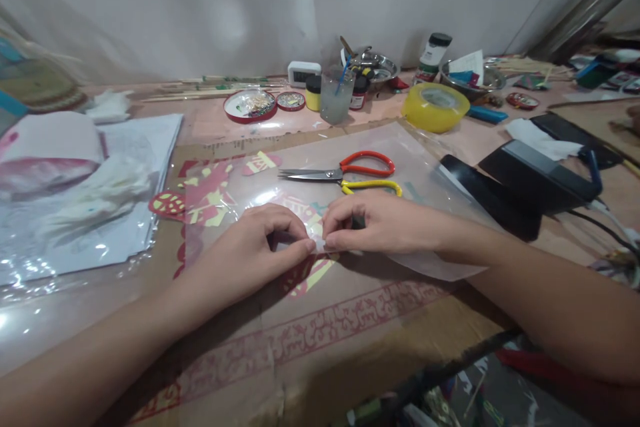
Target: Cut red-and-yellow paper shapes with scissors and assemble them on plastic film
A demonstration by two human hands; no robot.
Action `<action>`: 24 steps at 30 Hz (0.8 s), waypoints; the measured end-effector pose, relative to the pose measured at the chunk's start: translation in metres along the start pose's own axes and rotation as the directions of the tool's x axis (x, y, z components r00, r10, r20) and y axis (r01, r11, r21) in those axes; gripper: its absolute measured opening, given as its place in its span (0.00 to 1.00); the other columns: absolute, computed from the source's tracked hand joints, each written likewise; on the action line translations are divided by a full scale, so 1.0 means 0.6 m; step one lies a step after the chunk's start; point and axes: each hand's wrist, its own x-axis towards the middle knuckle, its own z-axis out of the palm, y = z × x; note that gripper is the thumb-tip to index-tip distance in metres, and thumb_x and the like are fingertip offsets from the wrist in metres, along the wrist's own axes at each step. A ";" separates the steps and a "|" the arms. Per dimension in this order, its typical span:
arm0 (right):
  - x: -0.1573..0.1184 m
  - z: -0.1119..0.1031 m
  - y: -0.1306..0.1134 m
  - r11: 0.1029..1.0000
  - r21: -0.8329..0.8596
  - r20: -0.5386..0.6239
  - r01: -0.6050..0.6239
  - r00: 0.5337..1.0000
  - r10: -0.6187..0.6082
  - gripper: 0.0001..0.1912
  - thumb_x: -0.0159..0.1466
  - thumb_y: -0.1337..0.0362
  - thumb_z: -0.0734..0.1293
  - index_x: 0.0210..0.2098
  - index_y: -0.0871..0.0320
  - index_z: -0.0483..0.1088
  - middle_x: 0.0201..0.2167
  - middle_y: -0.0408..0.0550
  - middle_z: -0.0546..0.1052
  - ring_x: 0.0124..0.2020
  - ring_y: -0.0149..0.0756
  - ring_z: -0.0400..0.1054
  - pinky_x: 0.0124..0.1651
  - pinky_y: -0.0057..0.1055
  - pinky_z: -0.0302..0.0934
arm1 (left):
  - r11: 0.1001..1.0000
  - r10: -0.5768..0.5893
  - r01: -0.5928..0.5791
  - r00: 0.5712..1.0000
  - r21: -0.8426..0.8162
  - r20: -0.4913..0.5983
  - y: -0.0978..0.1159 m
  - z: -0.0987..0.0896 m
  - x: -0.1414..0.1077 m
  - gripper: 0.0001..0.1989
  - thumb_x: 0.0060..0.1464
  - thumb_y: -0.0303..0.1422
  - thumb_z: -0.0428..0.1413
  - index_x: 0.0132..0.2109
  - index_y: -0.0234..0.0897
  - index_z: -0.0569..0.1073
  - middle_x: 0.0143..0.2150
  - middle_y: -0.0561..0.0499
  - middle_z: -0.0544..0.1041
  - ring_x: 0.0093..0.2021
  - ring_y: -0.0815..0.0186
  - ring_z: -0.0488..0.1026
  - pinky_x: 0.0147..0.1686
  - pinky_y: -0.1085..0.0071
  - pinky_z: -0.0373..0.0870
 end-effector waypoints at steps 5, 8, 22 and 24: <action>0.000 0.001 0.002 1.000 0.013 0.004 -0.015 1.000 0.015 0.09 0.63 0.63 0.66 0.30 0.58 0.76 0.28 0.43 0.76 0.30 0.32 0.67 0.32 0.25 0.57 | 1.000 0.001 -0.001 1.000 -0.018 -0.004 0.002 0.000 0.000 0.13 0.60 0.40 0.57 0.31 0.40 0.77 0.34 0.53 0.80 0.36 0.65 0.76 0.42 0.68 0.69; -0.001 0.002 0.000 0.999 0.027 0.012 -0.025 1.000 0.024 0.09 0.63 0.64 0.64 0.29 0.58 0.75 0.27 0.42 0.75 0.29 0.31 0.66 0.31 0.25 0.55 | 0.999 0.022 -0.022 1.000 -0.043 -0.011 0.001 -0.002 0.000 0.12 0.59 0.40 0.57 0.31 0.39 0.77 0.33 0.53 0.80 0.35 0.65 0.76 0.40 0.69 0.70; -0.002 0.003 -0.004 1.000 -0.005 0.027 0.008 1.000 -0.007 0.10 0.65 0.60 0.66 0.34 0.58 0.77 0.33 0.45 0.78 0.36 0.35 0.70 0.37 0.27 0.60 | 0.999 0.045 -0.043 0.997 -0.026 0.065 0.006 -0.012 0.002 0.11 0.59 0.39 0.57 0.32 0.40 0.78 0.33 0.52 0.80 0.35 0.64 0.76 0.39 0.69 0.70; -0.005 0.000 -0.005 0.997 -0.036 0.064 0.064 0.996 -0.062 0.09 0.64 0.59 0.69 0.37 0.58 0.78 0.36 0.46 0.79 0.39 0.36 0.71 0.41 0.28 0.61 | 0.998 0.044 -0.050 0.991 0.049 0.124 0.016 -0.014 -0.002 0.10 0.59 0.38 0.57 0.33 0.40 0.79 0.32 0.51 0.80 0.35 0.63 0.76 0.37 0.69 0.70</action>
